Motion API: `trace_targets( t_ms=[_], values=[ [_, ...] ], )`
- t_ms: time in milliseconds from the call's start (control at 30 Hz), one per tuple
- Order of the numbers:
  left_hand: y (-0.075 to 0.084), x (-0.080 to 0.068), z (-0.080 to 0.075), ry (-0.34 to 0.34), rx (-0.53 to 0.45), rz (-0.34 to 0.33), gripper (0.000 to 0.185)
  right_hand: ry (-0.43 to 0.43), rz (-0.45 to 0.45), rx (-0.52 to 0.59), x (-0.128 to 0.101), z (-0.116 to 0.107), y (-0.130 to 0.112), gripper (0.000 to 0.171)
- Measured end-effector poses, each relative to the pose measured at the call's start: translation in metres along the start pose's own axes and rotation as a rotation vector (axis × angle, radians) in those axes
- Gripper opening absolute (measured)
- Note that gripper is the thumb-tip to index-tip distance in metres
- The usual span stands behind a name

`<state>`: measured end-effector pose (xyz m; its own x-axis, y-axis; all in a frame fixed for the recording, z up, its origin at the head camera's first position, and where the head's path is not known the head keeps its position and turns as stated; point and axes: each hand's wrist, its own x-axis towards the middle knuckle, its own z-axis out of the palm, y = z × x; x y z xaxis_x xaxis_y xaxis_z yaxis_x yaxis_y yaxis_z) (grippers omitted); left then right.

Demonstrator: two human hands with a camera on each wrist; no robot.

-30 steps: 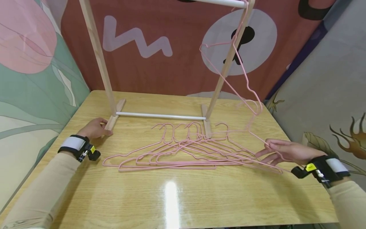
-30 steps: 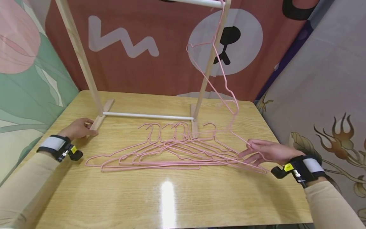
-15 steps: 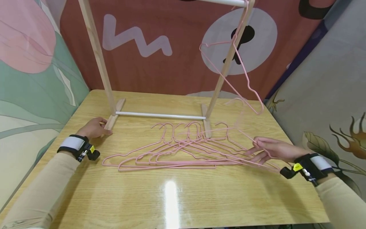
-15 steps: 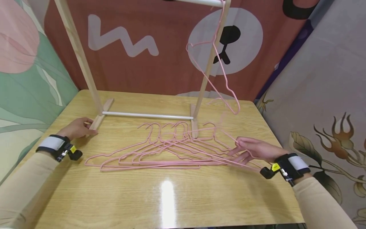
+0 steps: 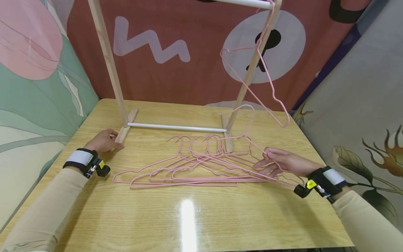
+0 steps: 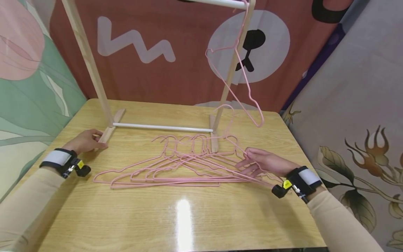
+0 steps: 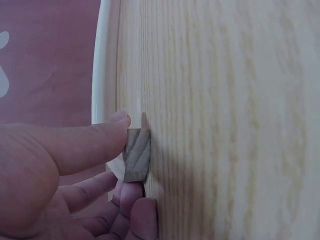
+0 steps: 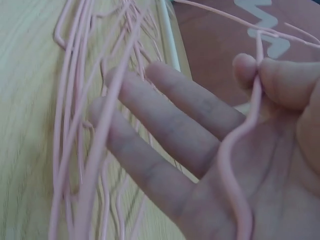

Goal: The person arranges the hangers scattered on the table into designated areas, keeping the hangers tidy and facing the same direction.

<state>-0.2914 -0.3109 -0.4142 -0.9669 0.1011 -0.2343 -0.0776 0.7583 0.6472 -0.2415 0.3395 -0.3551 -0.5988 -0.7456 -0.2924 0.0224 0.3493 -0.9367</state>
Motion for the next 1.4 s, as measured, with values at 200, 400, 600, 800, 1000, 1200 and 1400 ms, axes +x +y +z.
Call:
trace_targets(
  t_ms=[200, 400, 600, 800, 1000, 1200, 1400],
  values=[
    [0.0, 0.001, 0.0, -0.009, -0.003, -0.015, 0.065, -0.007, -0.081, 0.064, 0.013, 0.01, -0.007, 0.032],
    [0.0, 0.001, 0.0, -0.013, -0.016, -0.024, 0.066, -0.012, -0.098, 0.107, 0.024, 0.022, -0.024, 0.027],
    [0.001, 0.0, 0.0, -0.011, -0.011, -0.025, 0.067, 0.036, -0.028, 0.08, 0.032, 0.038, -0.037, 0.023],
    [0.003, 0.001, 0.0, -0.006, -0.009, -0.026, 0.066, 0.079, -0.039, 0.017, 0.035, 0.045, -0.044, 0.026],
    [0.001, 0.002, -0.001, -0.004, -0.004, -0.018, 0.065, 0.076, -0.088, -0.01, 0.038, 0.05, -0.059, 0.03],
    [0.0, 0.002, 0.0, -0.005, -0.013, -0.021, 0.065, 0.121, -0.125, -0.029, 0.041, 0.056, -0.084, 0.031],
    [-0.001, 0.001, 0.001, -0.002, -0.021, -0.03, 0.067, 0.164, -0.193, -0.035, 0.039, 0.06, -0.115, 0.027]
  ],
)
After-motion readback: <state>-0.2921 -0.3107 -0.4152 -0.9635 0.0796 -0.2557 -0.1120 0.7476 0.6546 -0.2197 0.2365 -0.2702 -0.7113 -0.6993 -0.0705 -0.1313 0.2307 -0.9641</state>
